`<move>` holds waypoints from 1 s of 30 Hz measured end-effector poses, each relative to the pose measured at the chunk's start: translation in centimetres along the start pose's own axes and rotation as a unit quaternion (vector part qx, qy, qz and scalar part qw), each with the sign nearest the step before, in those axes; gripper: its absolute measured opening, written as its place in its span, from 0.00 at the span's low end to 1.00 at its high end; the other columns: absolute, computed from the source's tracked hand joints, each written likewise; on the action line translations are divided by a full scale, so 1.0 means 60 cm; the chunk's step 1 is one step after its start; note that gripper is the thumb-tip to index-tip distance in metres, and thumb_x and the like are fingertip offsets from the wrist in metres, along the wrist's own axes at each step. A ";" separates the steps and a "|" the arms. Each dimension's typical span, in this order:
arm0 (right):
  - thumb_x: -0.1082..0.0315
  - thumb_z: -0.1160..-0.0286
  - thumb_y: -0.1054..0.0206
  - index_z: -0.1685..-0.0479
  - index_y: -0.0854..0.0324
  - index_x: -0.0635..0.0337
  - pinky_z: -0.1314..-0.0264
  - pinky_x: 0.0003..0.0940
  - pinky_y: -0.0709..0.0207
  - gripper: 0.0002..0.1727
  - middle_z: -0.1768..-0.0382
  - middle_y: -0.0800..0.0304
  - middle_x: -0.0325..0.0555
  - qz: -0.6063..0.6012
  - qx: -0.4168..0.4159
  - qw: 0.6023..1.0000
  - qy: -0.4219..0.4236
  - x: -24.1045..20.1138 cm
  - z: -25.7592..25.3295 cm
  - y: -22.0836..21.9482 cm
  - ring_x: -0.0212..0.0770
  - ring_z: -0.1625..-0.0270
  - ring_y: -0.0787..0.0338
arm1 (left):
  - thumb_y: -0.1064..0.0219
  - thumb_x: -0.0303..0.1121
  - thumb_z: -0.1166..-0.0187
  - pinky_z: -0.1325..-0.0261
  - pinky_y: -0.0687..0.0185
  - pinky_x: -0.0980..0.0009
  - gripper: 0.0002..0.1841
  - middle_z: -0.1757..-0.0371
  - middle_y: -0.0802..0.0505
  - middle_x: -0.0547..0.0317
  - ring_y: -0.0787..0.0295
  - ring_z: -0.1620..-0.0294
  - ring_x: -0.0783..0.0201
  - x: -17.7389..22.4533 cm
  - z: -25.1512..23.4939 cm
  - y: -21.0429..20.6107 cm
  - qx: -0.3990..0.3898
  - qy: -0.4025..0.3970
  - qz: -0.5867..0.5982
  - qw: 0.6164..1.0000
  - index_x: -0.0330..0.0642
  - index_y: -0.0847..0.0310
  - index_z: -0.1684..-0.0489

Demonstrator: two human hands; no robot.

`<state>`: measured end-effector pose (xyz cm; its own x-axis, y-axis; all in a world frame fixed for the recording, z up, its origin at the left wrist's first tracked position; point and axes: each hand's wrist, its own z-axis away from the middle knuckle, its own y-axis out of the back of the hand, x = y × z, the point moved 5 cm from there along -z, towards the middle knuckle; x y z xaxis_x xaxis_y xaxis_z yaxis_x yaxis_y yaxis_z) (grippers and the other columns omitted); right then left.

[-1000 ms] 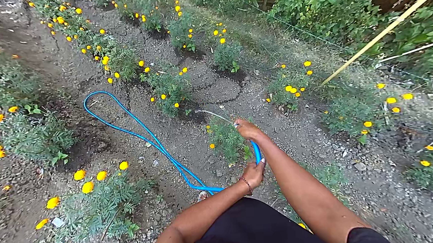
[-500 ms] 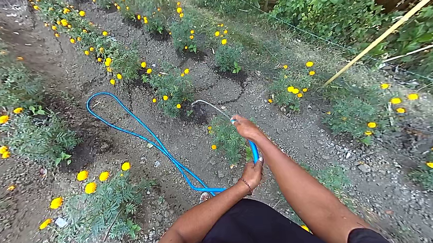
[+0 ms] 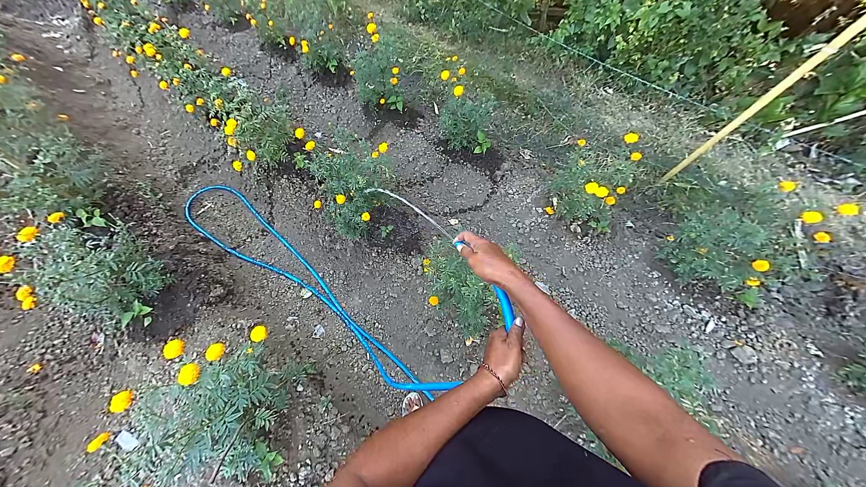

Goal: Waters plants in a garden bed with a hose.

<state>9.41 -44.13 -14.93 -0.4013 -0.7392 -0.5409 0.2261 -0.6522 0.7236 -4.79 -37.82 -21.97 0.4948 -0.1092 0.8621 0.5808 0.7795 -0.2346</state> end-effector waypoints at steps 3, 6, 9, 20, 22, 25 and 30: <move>0.58 0.03 0.56 0.22 0.28 0.51 0.49 0.52 0.21 0.21 0.48 0.13 0.59 0.000 -0.005 1.000 0.016 0.003 -0.005 -0.005 0.54 0.53 0.13 | 0.59 0.46 0.03 0.77 0.31 0.73 0.26 0.83 0.25 0.64 0.30 0.85 0.70 -0.007 -0.006 -0.002 0.007 -0.005 0.010 1.000 0.37 0.26 0.67; 0.59 0.04 0.55 0.21 0.27 0.52 0.45 0.54 0.21 0.21 0.44 0.13 0.61 -0.031 0.015 0.999 -0.001 0.037 -0.005 0.007 0.55 0.50 0.12 | 0.58 0.46 0.03 0.80 0.34 0.74 0.26 0.85 0.28 0.66 0.34 0.88 0.71 -0.014 -0.014 -0.015 -0.001 -0.006 -0.003 1.000 0.38 0.27 0.70; 0.58 0.03 0.56 0.20 0.28 0.51 0.52 0.53 0.21 0.22 0.48 0.14 0.60 -0.129 0.092 0.985 -0.067 0.122 0.009 0.042 0.53 0.58 0.13 | 0.56 0.47 0.04 0.74 0.31 0.67 0.27 0.81 0.28 0.63 0.33 0.83 0.67 -0.013 -0.022 -0.028 -0.030 0.000 -0.129 0.991 0.36 0.24 0.68; 0.58 0.03 0.59 0.19 0.32 0.54 0.67 0.44 0.23 0.23 0.58 0.19 0.54 -0.355 0.294 0.847 -0.264 0.460 0.197 0.079 0.44 0.71 0.22 | 0.56 0.53 0.05 0.54 0.23 0.49 0.31 0.67 0.18 0.46 0.20 0.64 0.51 -0.056 -0.033 -0.203 -0.211 0.058 -0.401 0.889 0.30 0.19 0.61; 0.59 0.04 0.59 0.18 0.32 0.54 0.67 0.44 0.23 0.24 0.60 0.19 0.53 -0.361 0.295 0.844 -0.266 0.500 0.228 0.084 0.44 0.72 0.22 | 0.56 0.53 0.05 0.54 0.23 0.49 0.31 0.67 0.18 0.46 0.20 0.64 0.51 -0.070 -0.028 -0.244 -0.228 0.067 -0.411 0.880 0.31 0.20 0.61; 0.59 0.04 0.57 0.21 0.30 0.52 0.73 0.38 0.27 0.21 0.65 0.24 0.47 -0.385 0.293 0.833 -0.269 0.551 0.270 0.097 0.40 0.77 0.26 | 0.56 0.52 0.05 0.59 0.25 0.53 0.30 0.70 0.21 0.51 0.23 0.69 0.55 -0.090 -0.020 -0.307 -0.241 0.067 -0.414 0.875 0.33 0.21 0.64; 0.58 0.04 0.56 0.22 0.29 0.51 0.75 0.37 0.29 0.21 0.67 0.25 0.46 -0.411 0.278 0.830 -0.255 0.618 0.334 0.119 0.39 0.78 0.28 | 0.55 0.53 0.05 0.59 0.24 0.52 0.30 0.71 0.20 0.51 0.22 0.70 0.54 -0.120 -0.001 -0.399 -0.234 0.075 -0.433 0.867 0.32 0.20 0.64</move>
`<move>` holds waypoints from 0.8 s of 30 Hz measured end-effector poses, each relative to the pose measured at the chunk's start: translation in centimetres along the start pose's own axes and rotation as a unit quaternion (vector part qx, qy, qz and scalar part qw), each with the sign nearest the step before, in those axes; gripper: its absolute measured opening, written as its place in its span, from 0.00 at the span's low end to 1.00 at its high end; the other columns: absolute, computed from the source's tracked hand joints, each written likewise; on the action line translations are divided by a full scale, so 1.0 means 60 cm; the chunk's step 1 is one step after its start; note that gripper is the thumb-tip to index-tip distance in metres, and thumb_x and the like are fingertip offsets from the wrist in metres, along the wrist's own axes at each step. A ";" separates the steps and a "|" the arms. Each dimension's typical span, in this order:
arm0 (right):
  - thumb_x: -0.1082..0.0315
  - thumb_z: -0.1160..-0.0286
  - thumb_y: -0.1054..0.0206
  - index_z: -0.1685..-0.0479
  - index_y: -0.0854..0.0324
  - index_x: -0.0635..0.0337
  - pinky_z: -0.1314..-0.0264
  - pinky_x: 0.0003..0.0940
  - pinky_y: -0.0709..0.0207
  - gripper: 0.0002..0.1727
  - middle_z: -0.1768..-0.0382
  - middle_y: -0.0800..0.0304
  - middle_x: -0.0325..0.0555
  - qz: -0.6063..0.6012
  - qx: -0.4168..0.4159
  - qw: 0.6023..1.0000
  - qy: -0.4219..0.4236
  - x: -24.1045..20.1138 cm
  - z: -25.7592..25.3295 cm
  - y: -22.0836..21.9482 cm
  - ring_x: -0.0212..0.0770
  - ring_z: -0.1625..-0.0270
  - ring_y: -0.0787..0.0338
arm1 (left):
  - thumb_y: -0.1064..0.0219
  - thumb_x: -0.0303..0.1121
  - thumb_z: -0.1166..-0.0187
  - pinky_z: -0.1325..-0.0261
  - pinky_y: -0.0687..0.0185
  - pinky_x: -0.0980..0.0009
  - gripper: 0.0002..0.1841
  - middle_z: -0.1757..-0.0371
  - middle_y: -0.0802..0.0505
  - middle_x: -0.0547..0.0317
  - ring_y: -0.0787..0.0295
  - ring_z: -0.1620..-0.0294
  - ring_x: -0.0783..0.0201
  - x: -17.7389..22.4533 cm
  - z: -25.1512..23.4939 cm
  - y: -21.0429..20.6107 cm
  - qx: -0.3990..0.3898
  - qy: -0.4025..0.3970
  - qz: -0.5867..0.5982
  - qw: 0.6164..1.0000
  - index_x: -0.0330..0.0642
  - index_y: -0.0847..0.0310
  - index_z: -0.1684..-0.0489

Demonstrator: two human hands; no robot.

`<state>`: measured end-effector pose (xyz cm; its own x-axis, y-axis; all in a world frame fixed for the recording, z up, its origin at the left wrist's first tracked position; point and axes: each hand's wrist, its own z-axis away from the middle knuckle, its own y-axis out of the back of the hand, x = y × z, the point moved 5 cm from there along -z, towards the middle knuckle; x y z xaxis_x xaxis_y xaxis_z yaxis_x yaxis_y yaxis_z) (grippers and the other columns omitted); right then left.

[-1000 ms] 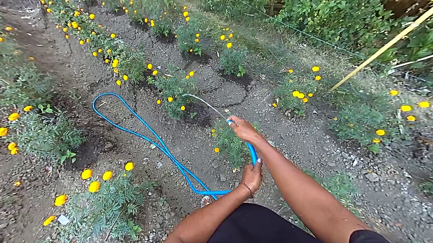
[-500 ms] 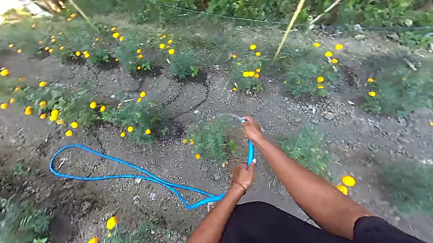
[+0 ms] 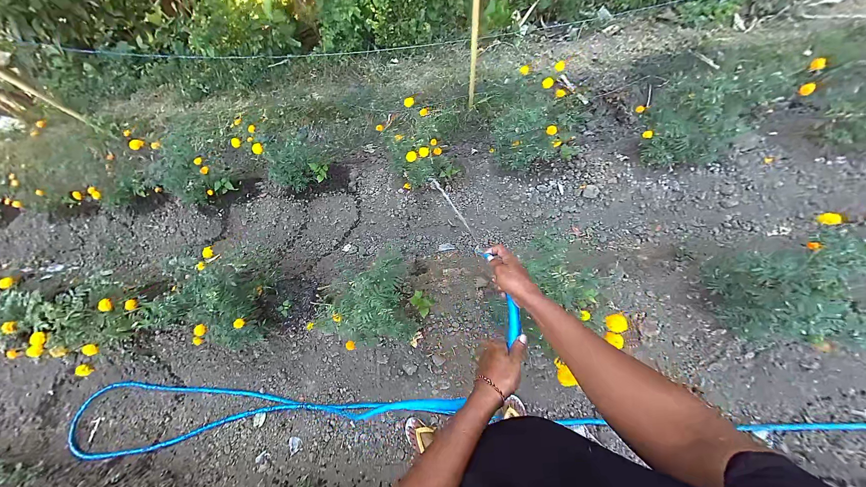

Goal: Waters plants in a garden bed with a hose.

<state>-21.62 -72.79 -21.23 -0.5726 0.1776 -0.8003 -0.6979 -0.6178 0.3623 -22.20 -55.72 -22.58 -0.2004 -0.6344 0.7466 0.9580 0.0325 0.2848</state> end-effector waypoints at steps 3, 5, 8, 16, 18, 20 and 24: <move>0.57 0.04 0.56 0.21 0.30 0.50 0.73 0.38 0.28 0.21 0.65 0.23 0.47 0.008 -0.019 1.000 -0.001 0.016 -0.003 0.050 0.40 0.77 0.27 | 0.55 0.52 0.05 0.61 0.25 0.54 0.29 0.72 0.22 0.54 0.25 0.72 0.57 0.033 -0.012 -0.049 0.002 0.000 0.012 1.000 0.34 0.21 0.65; 0.56 0.04 0.56 0.21 0.29 0.49 0.73 0.39 0.28 0.21 0.65 0.23 0.47 0.015 -0.028 0.999 0.005 0.029 -0.007 0.085 0.40 0.76 0.27 | 0.55 0.51 0.05 0.64 0.27 0.56 0.29 0.74 0.24 0.56 0.27 0.74 0.59 0.052 -0.023 -0.086 0.004 0.000 0.028 1.000 0.35 0.22 0.67; 0.56 0.04 0.56 0.20 0.29 0.47 0.72 0.39 0.28 0.22 0.66 0.23 0.47 0.030 -0.029 0.999 0.013 0.041 -0.005 0.145 0.40 0.76 0.26 | 0.55 0.50 0.05 0.66 0.27 0.59 0.28 0.75 0.25 0.57 0.28 0.76 0.61 0.089 -0.035 -0.138 0.000 -0.007 0.044 0.999 0.35 0.22 0.67; 0.55 0.03 0.57 0.21 0.29 0.46 0.71 0.41 0.28 0.22 0.65 0.22 0.48 0.070 -0.034 0.997 0.026 0.062 0.007 0.275 0.41 0.75 0.26 | 0.55 0.49 0.05 0.69 0.28 0.60 0.29 0.79 0.26 0.59 0.29 0.79 0.62 0.170 -0.060 -0.242 -0.023 -0.039 0.055 0.997 0.36 0.24 0.72; 0.55 0.03 0.57 0.21 0.29 0.46 0.70 0.40 0.28 0.22 0.65 0.22 0.48 0.084 -0.040 0.995 0.024 0.065 0.009 0.287 0.41 0.74 0.25 | 0.55 0.49 0.04 0.70 0.29 0.61 0.28 0.79 0.27 0.60 0.30 0.79 0.63 0.179 -0.062 -0.257 -0.027 -0.041 0.063 0.997 0.36 0.24 0.72; 0.55 0.03 0.57 0.21 0.29 0.46 0.69 0.41 0.27 0.22 0.64 0.21 0.49 0.095 -0.046 0.994 0.025 0.067 0.011 0.292 0.42 0.74 0.25 | 0.56 0.48 0.04 0.70 0.29 0.62 0.28 0.79 0.27 0.60 0.31 0.80 0.63 0.181 -0.063 -0.267 -0.030 -0.039 0.069 0.996 0.36 0.24 0.71; 0.55 0.04 0.56 0.22 0.27 0.46 0.70 0.40 0.29 0.21 0.65 0.23 0.48 0.100 -0.039 0.994 0.022 0.067 0.031 0.294 0.40 0.74 0.27 | 0.56 0.49 0.04 0.72 0.30 0.63 0.28 0.80 0.28 0.61 0.32 0.81 0.64 0.177 -0.055 -0.282 -0.043 -0.043 0.089 0.994 0.37 0.25 0.71</move>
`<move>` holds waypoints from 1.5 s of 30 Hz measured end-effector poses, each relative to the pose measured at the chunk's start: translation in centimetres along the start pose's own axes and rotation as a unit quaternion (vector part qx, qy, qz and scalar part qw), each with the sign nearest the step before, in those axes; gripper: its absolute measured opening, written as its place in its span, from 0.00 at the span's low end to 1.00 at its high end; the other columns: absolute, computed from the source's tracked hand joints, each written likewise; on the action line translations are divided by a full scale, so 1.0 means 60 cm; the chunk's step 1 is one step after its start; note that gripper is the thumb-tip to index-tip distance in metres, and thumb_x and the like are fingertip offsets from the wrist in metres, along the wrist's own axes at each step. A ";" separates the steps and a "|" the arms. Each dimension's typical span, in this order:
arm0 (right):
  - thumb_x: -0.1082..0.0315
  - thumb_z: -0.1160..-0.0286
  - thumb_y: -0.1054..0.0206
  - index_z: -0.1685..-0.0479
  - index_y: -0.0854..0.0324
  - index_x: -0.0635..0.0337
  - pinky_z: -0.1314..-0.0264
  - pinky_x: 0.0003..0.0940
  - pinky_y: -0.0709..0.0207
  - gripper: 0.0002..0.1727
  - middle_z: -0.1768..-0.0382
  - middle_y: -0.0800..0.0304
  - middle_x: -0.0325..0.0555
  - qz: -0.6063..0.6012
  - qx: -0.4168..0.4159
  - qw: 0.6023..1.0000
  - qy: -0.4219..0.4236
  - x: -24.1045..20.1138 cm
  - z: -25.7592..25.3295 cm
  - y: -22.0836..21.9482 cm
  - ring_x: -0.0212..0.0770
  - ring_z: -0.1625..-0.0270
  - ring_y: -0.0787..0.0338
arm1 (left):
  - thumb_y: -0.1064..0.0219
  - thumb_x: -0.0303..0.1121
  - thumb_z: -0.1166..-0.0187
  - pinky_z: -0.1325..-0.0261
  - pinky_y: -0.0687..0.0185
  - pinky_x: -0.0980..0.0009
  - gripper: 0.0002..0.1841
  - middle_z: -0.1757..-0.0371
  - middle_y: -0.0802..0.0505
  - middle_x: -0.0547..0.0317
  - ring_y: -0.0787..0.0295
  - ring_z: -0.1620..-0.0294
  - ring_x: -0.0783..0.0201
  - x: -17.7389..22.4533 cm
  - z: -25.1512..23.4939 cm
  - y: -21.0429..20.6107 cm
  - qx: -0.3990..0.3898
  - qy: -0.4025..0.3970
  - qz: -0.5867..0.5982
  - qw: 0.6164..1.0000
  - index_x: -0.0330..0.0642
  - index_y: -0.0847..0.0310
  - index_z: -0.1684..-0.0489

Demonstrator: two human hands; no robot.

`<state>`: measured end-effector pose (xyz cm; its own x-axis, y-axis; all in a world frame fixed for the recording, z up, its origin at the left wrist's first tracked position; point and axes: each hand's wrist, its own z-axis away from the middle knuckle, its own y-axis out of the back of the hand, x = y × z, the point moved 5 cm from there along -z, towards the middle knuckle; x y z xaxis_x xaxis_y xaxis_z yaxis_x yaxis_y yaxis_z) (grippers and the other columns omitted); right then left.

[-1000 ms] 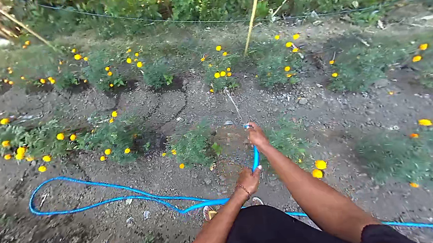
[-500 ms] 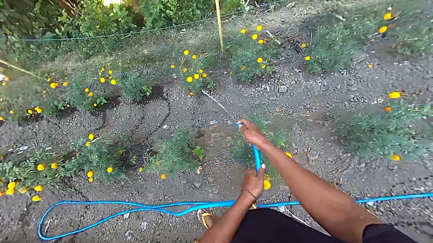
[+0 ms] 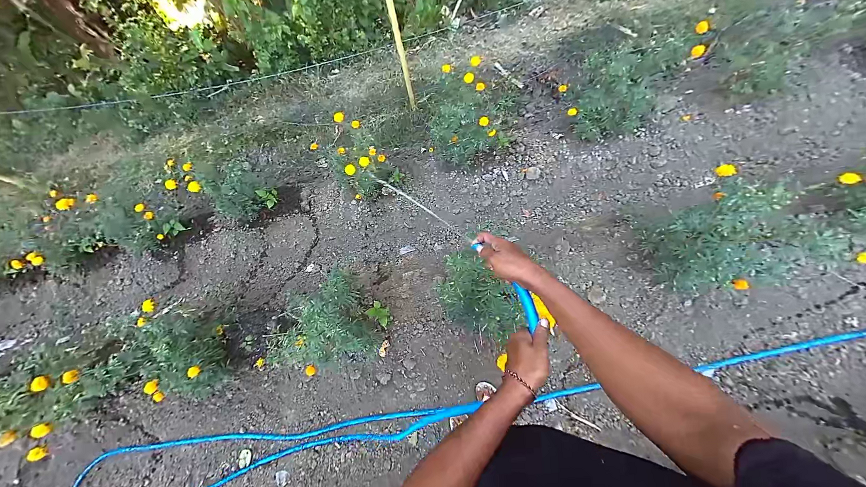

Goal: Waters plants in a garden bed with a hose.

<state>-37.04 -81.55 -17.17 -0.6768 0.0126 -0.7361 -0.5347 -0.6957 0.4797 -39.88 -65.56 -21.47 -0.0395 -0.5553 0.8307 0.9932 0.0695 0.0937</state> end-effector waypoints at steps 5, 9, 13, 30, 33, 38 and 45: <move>0.55 0.03 0.54 0.25 0.26 0.48 0.65 0.47 0.25 0.20 0.61 0.17 0.56 0.033 0.016 0.999 0.011 -0.017 0.044 0.016 0.48 0.70 0.20 | 0.55 0.46 0.04 0.81 0.36 0.70 0.27 0.86 0.31 0.65 0.37 0.88 0.69 0.004 0.011 -0.029 -0.010 -0.029 0.062 0.998 0.39 0.27 0.75; 0.57 0.04 0.52 0.27 0.23 0.49 0.65 0.51 0.22 0.18 0.62 0.15 0.58 0.030 0.040 0.998 0.041 0.000 0.058 0.038 0.52 0.69 0.18 | 0.56 0.46 0.04 0.82 0.35 0.69 0.26 0.87 0.32 0.65 0.37 0.89 0.69 0.000 0.006 -0.060 -0.014 -0.052 0.075 0.996 0.39 0.28 0.75; 0.56 0.04 0.53 0.26 0.24 0.47 0.63 0.50 0.24 0.19 0.60 0.16 0.56 0.032 0.023 0.998 0.043 0.017 0.055 0.059 0.50 0.68 0.19 | 0.55 0.48 0.04 0.79 0.32 0.66 0.28 0.86 0.30 0.64 0.35 0.87 0.67 0.014 0.003 -0.078 -0.005 -0.043 0.056 0.997 0.38 0.26 0.75; 0.55 0.04 0.55 0.22 0.26 0.49 0.68 0.43 0.28 0.22 0.64 0.20 0.49 0.046 -0.083 0.989 0.111 0.240 -0.076 0.405 0.42 0.73 0.25 | 0.57 0.50 0.04 0.72 0.29 0.61 0.29 0.79 0.27 0.60 0.30 0.81 0.63 0.206 -0.249 -0.420 0.081 0.008 0.036 0.996 0.36 0.24 0.69; 0.56 0.04 0.56 0.23 0.27 0.47 0.73 0.41 0.30 0.21 0.69 0.25 0.45 0.050 -0.100 0.988 0.111 0.278 -0.075 0.488 0.40 0.77 0.29 | 0.57 0.49 0.04 0.71 0.30 0.61 0.29 0.79 0.27 0.60 0.31 0.80 0.63 0.260 -0.278 -0.497 0.075 0.006 0.041 0.996 0.35 0.23 0.69; 0.56 0.04 0.54 0.24 0.26 0.46 0.74 0.39 0.32 0.20 0.71 0.26 0.43 0.043 -0.109 0.988 0.104 0.310 -0.067 0.554 0.38 0.78 0.31 | 0.57 0.50 0.04 0.75 0.33 0.64 0.28 0.81 0.29 0.62 0.34 0.84 0.65 0.299 -0.297 -0.564 0.072 0.023 0.072 0.995 0.38 0.27 0.72; 0.57 0.05 0.54 0.25 0.26 0.50 0.71 0.42 0.29 0.20 0.70 0.24 0.45 0.047 -0.080 0.989 0.119 0.329 -0.045 0.537 0.40 0.77 0.28 | 0.57 0.50 0.04 0.76 0.35 0.67 0.26 0.80 0.30 0.64 0.36 0.84 0.67 0.253 -0.283 -0.584 0.085 0.013 0.122 0.989 0.39 0.27 0.67</move>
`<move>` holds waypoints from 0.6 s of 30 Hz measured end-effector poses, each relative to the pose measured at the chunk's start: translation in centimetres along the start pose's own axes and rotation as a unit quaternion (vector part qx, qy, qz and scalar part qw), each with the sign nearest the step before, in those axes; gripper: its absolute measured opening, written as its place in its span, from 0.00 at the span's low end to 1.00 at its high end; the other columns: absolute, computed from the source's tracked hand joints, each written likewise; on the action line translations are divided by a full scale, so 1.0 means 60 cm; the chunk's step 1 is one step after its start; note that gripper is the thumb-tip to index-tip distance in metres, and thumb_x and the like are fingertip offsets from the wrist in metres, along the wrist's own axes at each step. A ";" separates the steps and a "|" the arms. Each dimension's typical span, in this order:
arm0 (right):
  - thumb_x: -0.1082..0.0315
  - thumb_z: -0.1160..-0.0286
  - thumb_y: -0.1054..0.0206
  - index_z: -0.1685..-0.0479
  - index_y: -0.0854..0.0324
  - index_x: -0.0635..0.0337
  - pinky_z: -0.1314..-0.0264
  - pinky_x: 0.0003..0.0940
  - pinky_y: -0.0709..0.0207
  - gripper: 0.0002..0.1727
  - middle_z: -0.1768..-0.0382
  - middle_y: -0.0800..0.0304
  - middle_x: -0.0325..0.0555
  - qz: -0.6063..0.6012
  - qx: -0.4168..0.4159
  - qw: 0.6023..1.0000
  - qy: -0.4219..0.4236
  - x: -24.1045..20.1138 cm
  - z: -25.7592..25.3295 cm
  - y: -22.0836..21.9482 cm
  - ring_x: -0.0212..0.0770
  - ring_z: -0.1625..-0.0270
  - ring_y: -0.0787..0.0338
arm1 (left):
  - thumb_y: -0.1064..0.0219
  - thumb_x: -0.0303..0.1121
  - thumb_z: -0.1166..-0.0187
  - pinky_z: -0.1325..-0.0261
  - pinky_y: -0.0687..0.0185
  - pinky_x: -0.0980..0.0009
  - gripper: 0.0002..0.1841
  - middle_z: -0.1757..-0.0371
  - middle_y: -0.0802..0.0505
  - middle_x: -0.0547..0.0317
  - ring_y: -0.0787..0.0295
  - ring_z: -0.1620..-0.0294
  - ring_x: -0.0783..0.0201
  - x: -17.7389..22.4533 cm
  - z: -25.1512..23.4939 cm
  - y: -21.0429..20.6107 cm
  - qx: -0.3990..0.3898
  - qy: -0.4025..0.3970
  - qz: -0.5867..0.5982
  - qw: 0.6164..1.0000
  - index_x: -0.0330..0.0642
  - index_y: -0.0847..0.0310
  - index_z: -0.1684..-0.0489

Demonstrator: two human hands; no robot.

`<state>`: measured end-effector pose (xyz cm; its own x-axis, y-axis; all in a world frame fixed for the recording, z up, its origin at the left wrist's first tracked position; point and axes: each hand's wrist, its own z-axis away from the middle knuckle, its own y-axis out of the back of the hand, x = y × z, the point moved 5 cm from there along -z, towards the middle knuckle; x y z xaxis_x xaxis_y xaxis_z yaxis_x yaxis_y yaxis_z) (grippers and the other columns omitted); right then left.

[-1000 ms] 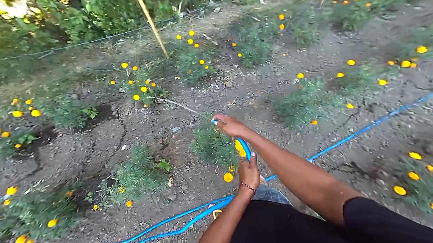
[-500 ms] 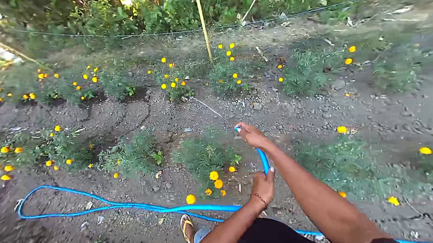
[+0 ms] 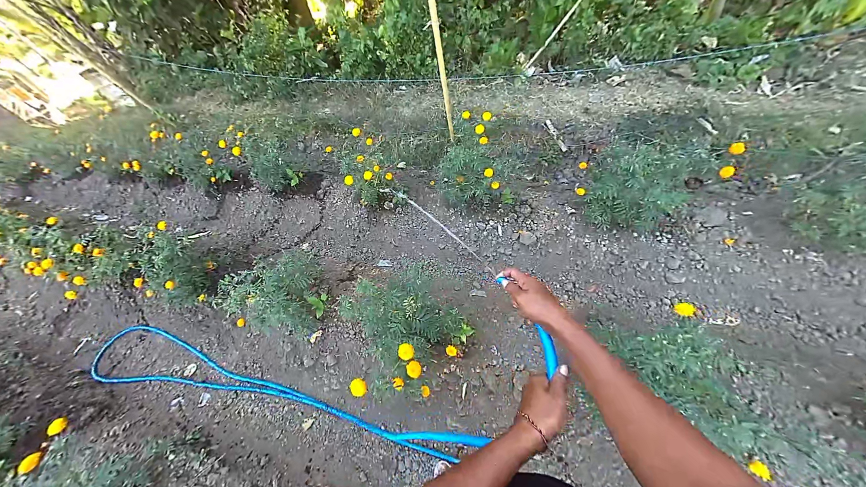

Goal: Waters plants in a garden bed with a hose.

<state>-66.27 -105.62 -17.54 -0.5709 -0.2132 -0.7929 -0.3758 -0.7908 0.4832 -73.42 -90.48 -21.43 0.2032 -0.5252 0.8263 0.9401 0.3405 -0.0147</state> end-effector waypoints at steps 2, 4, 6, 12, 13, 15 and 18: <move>0.58 0.05 0.54 0.25 0.25 0.50 0.69 0.45 0.27 0.20 0.69 0.21 0.48 0.010 0.017 1.000 -0.001 -0.007 0.009 -0.015 0.43 0.75 0.26 | 0.58 0.50 0.04 0.76 0.34 0.67 0.25 0.80 0.30 0.64 0.36 0.84 0.67 -0.015 0.009 0.008 -0.001 0.002 0.015 1.000 0.38 0.27 0.64; 0.58 0.04 0.54 0.24 0.25 0.50 0.67 0.46 0.26 0.20 0.66 0.20 0.49 0.020 0.023 1.000 -0.004 -0.014 0.016 -0.035 0.44 0.73 0.24 | 0.57 0.50 0.04 0.76 0.35 0.67 0.26 0.80 0.30 0.64 0.36 0.84 0.67 -0.031 0.021 0.018 0.009 -0.002 0.033 0.999 0.39 0.26 0.65; 0.59 0.05 0.53 0.25 0.25 0.51 0.66 0.46 0.26 0.20 0.66 0.19 0.50 0.022 0.033 0.999 0.000 -0.022 0.021 -0.058 0.44 0.73 0.23 | 0.57 0.50 0.04 0.76 0.34 0.68 0.26 0.81 0.30 0.65 0.36 0.84 0.68 -0.046 0.033 0.032 0.016 -0.006 0.043 0.999 0.39 0.26 0.65; 0.60 0.05 0.53 0.25 0.25 0.53 0.58 0.53 0.23 0.20 0.61 0.14 0.56 0.062 0.053 0.996 0.021 -0.040 0.049 -0.093 0.51 0.66 0.17 | 0.56 0.49 0.04 0.75 0.33 0.68 0.25 0.80 0.30 0.65 0.35 0.83 0.68 -0.074 0.059 0.044 0.034 -0.027 0.060 0.997 0.39 0.26 0.67; 0.60 0.05 0.53 0.25 0.25 0.53 0.58 0.52 0.23 0.20 0.61 0.14 0.56 0.062 0.052 0.996 0.023 -0.040 0.052 -0.095 0.50 0.66 0.17 | 0.56 0.49 0.04 0.74 0.33 0.68 0.25 0.80 0.29 0.64 0.34 0.83 0.68 -0.078 0.061 0.044 0.033 -0.026 0.057 0.997 0.38 0.26 0.66; 0.59 0.05 0.54 0.23 0.26 0.52 0.58 0.52 0.23 0.21 0.60 0.14 0.55 0.058 0.050 0.997 0.026 -0.040 0.056 -0.097 0.50 0.66 0.17 | 0.57 0.50 0.04 0.72 0.30 0.66 0.26 0.79 0.27 0.63 0.32 0.81 0.66 -0.082 0.061 0.046 0.034 -0.027 0.045 0.998 0.36 0.24 0.63; 0.58 0.05 0.55 0.23 0.26 0.52 0.59 0.53 0.23 0.22 0.61 0.15 0.55 0.049 0.059 0.997 0.032 -0.042 0.055 -0.092 0.50 0.66 0.16 | 0.57 0.51 0.05 0.69 0.28 0.65 0.28 0.77 0.25 0.61 0.29 0.79 0.65 -0.078 0.058 0.053 0.040 -0.028 0.016 0.999 0.35 0.22 0.59</move>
<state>-65.20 -98.83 -16.97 -0.5629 -0.3242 -0.7603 -0.4060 -0.6928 0.5960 -72.33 -84.24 -23.39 0.2158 -0.4694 0.8562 0.9077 0.4197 0.0013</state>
